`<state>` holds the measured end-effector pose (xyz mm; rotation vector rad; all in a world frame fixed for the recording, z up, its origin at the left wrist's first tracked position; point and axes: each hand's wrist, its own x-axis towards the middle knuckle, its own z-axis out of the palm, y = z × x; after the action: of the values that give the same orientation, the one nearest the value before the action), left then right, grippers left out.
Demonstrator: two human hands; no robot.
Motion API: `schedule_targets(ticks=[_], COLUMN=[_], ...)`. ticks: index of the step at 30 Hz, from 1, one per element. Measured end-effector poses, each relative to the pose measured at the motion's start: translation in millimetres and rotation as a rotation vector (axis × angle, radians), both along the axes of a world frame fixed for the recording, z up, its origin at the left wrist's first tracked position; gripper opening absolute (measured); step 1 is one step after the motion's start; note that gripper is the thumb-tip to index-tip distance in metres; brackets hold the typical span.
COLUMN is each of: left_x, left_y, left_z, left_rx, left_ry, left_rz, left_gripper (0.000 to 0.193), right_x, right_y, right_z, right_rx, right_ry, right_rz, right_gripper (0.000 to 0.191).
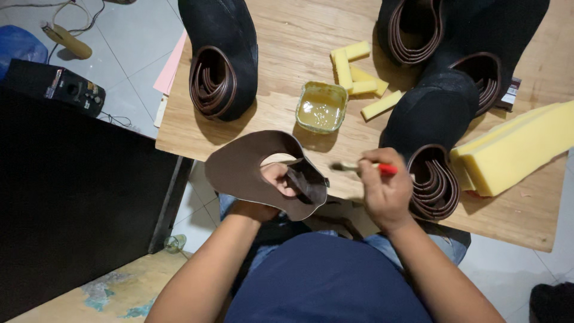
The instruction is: The person applies adhesive to the inner edge of brown shoe sole pieces using a small brush. They repeatedly dip the brush into a container of glue and coat the curved inner rim of each sole, then place the treated pieces on the table. The person handles multiple sole pieces one at a time and also moves black shoe uppers aside to access the work area.
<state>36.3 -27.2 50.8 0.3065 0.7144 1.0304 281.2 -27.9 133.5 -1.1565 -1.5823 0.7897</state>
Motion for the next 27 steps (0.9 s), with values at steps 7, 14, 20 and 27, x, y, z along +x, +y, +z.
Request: schedule_targets(ticks=[7,14,20,27], left_x=[-29.1,-30.1,-24.4,-16.4], left_y=[-6.1,-11.0,-10.1,-6.5], left_z=[18.9,13.0,33.1,47.6], left_rx=[-0.193,-0.07,-0.113,-0.116], left_ry=[-0.457,-0.499,-0.221,0.033], left_rz=[0.015,-0.045,-0.068,-0.206], left_gripper=[0.031,0.023,0.016,0.016], right_x=[8.7,-0.2,-2.1,-14.2], right_y=[31.7,50.2,46.1,28.6], right_z=[-31.5,-39.2,-23.1,8.3], right_rx=[-0.287,-0.255,-0.337,-0.376], right_ry=[-0.15,-0.347,-0.429,-0.302], right_rz=[-0.172,-0.175,-0.184,0.083], right_gripper=[0.05,0.072,0.081,0.039])
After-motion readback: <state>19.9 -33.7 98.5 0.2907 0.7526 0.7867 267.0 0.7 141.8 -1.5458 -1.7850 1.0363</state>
